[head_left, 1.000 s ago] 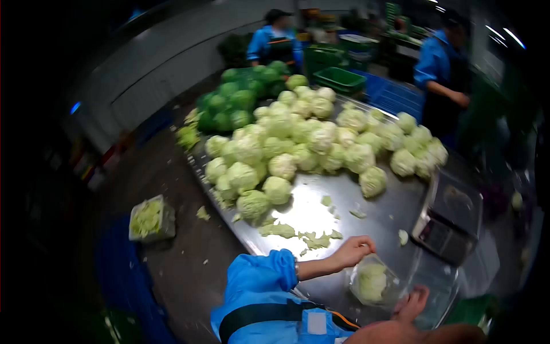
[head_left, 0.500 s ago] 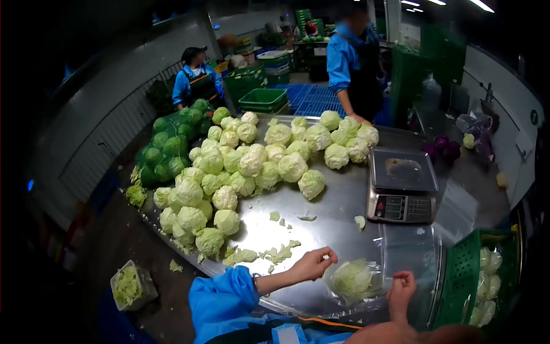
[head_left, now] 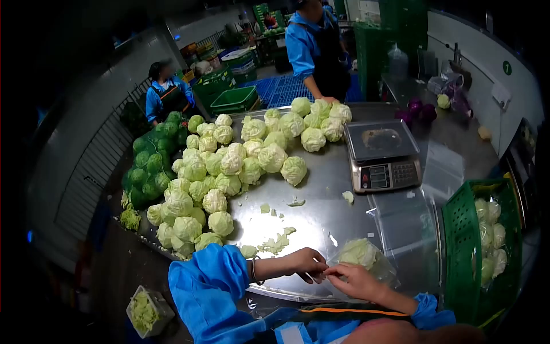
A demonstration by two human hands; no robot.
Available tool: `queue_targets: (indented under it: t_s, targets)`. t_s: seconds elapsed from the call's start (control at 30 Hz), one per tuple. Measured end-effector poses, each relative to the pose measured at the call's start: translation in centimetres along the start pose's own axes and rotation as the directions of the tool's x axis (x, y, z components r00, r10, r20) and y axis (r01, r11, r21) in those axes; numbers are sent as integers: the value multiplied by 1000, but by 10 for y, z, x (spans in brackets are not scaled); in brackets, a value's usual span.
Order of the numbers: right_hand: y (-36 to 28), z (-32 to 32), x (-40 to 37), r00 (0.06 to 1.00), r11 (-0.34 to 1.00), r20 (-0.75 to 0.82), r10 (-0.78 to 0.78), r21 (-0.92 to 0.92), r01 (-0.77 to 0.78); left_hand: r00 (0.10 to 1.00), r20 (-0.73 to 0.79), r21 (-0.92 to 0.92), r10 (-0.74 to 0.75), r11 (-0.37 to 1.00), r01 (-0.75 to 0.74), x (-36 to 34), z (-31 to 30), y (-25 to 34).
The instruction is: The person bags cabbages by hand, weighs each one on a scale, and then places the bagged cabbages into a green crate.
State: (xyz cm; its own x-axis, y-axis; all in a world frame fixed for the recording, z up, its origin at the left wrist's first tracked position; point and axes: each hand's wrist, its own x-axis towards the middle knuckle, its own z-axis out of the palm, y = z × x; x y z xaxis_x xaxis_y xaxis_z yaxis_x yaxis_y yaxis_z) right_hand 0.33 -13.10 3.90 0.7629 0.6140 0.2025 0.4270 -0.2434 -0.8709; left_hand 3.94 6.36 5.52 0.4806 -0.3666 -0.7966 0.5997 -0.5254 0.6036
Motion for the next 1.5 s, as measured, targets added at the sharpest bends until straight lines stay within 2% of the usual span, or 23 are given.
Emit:
queue_targets:
  t_s: [0.03,0.07,0.17,0.27,0.3,0.4,0.47,0.57,0.6,0.63,0.7,0.77,0.83,0.9,0.97,1.0,1.03,1.1,1.13,1.23,1.3,1.4,1.5]
  targets:
    - [-1,2,-5,994,991,57,94,85,-99,1000,0,-40,1,999,-1,-2,3,0]
    - [-1,4,-5,989,976,35,142,162,-146,1000,3,-60,18,998,-18,-4,7,0]
    - [0,10,-3,977,960,-48,206,202,-192,999,-7,-126,36,991,-37,-9,13,-1]
    - [-6,4,-7,990,990,10,141,-3,-141,1000,-8,-238,23,971,-24,-9,15,-7]
    - [-6,4,-7,991,991,10,135,20,-135,995,102,-230,15,973,9,-8,13,-9]
    - [-6,9,-11,988,984,-8,151,98,-150,990,133,-252,-52,964,85,-13,19,-9]
    - [-8,9,-14,994,994,-25,107,25,-106,987,152,-233,-53,969,88,0,17,-21]
    - [2,10,-18,994,996,-70,83,16,-82,990,143,-164,-10,986,33,9,18,-25]
    - [0,6,-16,993,994,-35,110,-18,-111,995,88,-199,-48,978,65,2,24,-14]
    - [-2,4,-16,990,989,5,141,-47,-141,997,26,-85,-76,993,77,-13,36,7]
    - [21,16,-17,997,993,-41,66,-98,-69,997,61,-208,-42,977,54,14,23,-14]
    - [9,13,-18,988,972,-19,151,-179,-152,997,65,-225,-32,973,45,15,20,-12]
    - [1,-5,-15,984,994,162,75,71,-88,999,50,-223,-19,974,29,13,19,-8]
    - [1,-6,-18,986,972,159,44,221,-79,999,45,-224,2,975,9,9,19,-5]
    - [1,3,-21,994,958,0,105,268,-101,999,45,-229,20,973,-10,7,21,-5]
    - [0,0,-22,989,974,-95,118,206,-96,998,45,-231,32,973,-21,6,23,-6]
    - [4,-3,-21,984,1000,-177,9,16,-6,998,46,-236,48,971,-36,5,24,-5]
    - [13,10,-22,979,996,-203,6,-87,-24,996,36,-240,79,968,-68,-2,30,-3]
    - [14,13,-22,983,995,-182,18,-90,-35,997,-9,-145,72,987,-72,-6,34,1]
    - [12,18,-23,990,992,-92,105,-65,-111,995,16,-250,102,964,-95,-5,34,-4]
    - [8,14,-23,994,992,-5,113,53,-112,996,-56,-205,69,976,-79,-6,37,-1]
    - [-10,4,-21,981,981,-87,174,97,-166,995,-29,-260,96,960,-100,-5,32,-3]
    - [-16,2,-17,988,984,-95,120,-120,-132,982,-7,-304,187,936,-180,0,30,-12]
